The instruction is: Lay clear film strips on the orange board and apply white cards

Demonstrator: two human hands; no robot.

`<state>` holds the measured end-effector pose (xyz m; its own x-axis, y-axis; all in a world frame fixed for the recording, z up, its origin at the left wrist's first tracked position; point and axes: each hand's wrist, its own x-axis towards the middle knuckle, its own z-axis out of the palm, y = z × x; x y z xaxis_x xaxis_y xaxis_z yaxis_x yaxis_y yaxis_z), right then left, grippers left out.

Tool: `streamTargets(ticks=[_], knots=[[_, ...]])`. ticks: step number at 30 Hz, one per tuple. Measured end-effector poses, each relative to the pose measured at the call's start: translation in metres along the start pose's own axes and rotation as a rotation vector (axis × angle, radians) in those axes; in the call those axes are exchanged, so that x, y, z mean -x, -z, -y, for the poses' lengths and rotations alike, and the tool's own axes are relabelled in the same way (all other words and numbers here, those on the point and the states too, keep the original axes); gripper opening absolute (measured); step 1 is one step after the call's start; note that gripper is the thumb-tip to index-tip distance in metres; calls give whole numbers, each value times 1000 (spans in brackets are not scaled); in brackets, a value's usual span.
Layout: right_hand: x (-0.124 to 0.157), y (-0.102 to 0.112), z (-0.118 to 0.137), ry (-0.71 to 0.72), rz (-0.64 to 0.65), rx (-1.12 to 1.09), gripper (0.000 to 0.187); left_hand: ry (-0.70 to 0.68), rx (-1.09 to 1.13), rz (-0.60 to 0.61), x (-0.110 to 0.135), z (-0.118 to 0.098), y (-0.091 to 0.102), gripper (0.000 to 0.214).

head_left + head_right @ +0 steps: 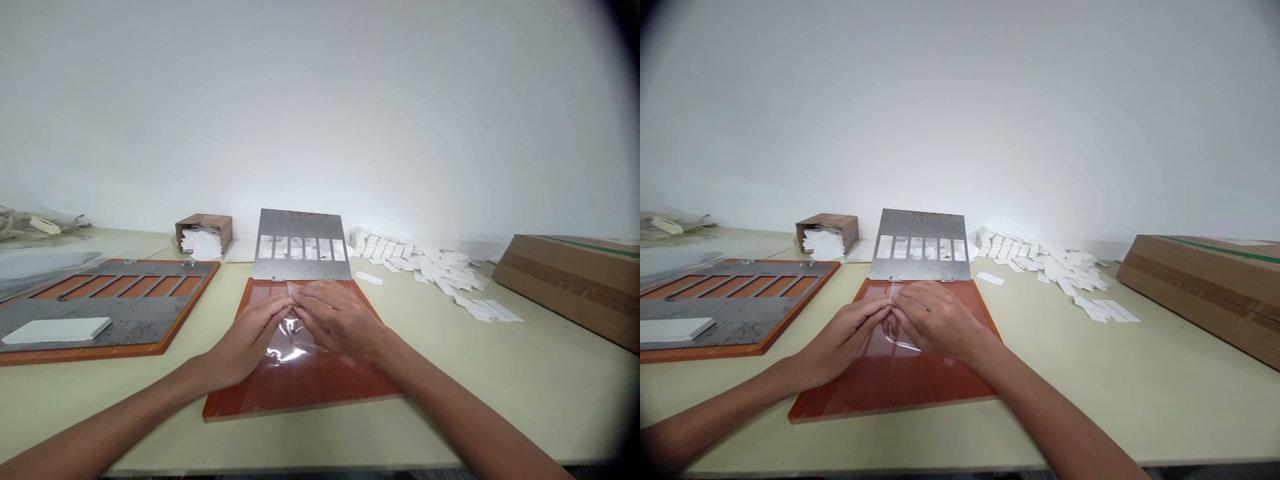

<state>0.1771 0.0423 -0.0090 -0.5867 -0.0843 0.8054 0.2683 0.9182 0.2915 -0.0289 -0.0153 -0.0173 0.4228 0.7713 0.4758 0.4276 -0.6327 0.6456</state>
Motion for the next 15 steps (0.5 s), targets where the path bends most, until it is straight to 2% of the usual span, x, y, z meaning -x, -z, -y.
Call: streamTargets(ticks=[4,9,15], knots=[[-4,3,8,6,103,83,19,-26,-48,19,2,7,-2,25],[-6,4,11,-36,201,13,25,-5,-56,58,5,9,-4,33],[-3,2,7,-118,87,-147,19,45,-7,48,4,0,-4,32]])
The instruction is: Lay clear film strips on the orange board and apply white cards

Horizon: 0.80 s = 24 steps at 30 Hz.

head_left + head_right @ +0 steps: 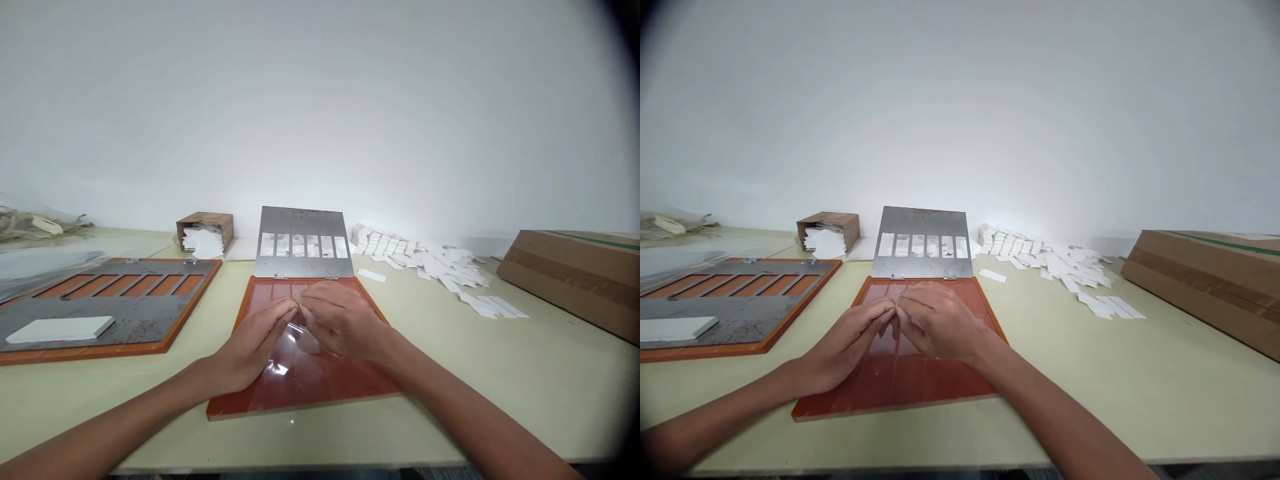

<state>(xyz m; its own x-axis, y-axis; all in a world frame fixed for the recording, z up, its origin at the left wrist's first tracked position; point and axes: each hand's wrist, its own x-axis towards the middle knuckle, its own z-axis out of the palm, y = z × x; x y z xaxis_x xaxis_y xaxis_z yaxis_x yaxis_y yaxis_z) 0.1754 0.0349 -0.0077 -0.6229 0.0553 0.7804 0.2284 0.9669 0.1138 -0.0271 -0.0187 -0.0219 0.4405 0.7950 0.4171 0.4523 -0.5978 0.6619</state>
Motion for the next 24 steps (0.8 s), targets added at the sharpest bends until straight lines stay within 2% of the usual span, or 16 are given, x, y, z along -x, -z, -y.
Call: streamTargets(ticks=[3,9,17,21,24], knots=[[-1,2,-1,25,-27,-63,18,7,16,-5,1,-2,0,31],[1,6,-2,2,56,-102,19,-19,30,-13,2,-3,-1,28],[-5,12,1,50,184,57,24,-51,-47,-30,1,-2,-3,27],[-3,10,-3,84,123,112,21,-28,2,-23,2,-8,-2,32],[0,5,-6,39,18,59,24,-8,36,-24,1,-10,-1,33]])
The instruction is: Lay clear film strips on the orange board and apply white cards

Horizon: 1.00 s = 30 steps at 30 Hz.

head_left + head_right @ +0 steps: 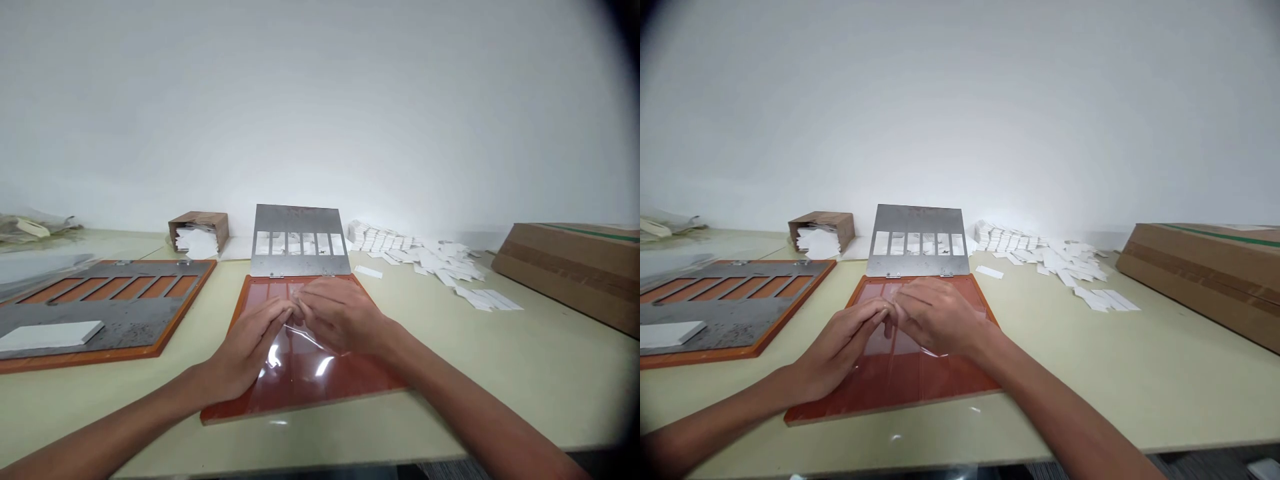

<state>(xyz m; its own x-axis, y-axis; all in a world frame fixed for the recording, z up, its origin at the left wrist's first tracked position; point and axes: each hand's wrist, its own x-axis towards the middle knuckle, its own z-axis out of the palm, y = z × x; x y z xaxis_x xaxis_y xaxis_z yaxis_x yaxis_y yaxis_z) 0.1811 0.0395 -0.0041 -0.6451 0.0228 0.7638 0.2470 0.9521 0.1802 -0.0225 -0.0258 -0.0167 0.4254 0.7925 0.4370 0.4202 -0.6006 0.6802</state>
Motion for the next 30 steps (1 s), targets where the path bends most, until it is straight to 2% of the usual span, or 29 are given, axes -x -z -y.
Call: streamTargets(ticks=[2,5,7,9,11,13,15,18,20,23,25,27,30], knots=[[0,-1,-1,-100,-88,-59,25,32,0,-17,0,2,1,32],[-2,1,-1,-355,-227,-151,19,75,10,-45,1,5,2,31],[-4,5,0,-513,-258,-236,18,93,38,-50,1,7,2,32],[-5,7,1,-590,-216,-312,20,107,63,-57,1,7,2,31],[-6,8,3,-598,-139,-334,15,118,66,-76,-1,9,3,29],[-6,6,4,-536,-84,-300,12,124,60,-96,-3,10,3,28],[-4,1,5,-426,-88,-259,18,120,65,-103,-3,11,4,26],[-2,-4,3,-278,-147,-211,12,109,96,-78,-3,13,4,24],[-1,-6,2,-225,-157,-191,9,117,120,-54,-3,13,3,24],[-1,-8,4,-201,-133,-193,21,129,154,-41,-3,14,3,23],[-1,-9,6,-222,-138,-212,27,135,165,-44,-4,14,3,23],[-3,-8,7,-309,-192,-242,24,162,175,-48,-5,14,3,24],[-4,-2,-5,-627,-371,-318,15,237,206,-83,-4,14,2,26]])
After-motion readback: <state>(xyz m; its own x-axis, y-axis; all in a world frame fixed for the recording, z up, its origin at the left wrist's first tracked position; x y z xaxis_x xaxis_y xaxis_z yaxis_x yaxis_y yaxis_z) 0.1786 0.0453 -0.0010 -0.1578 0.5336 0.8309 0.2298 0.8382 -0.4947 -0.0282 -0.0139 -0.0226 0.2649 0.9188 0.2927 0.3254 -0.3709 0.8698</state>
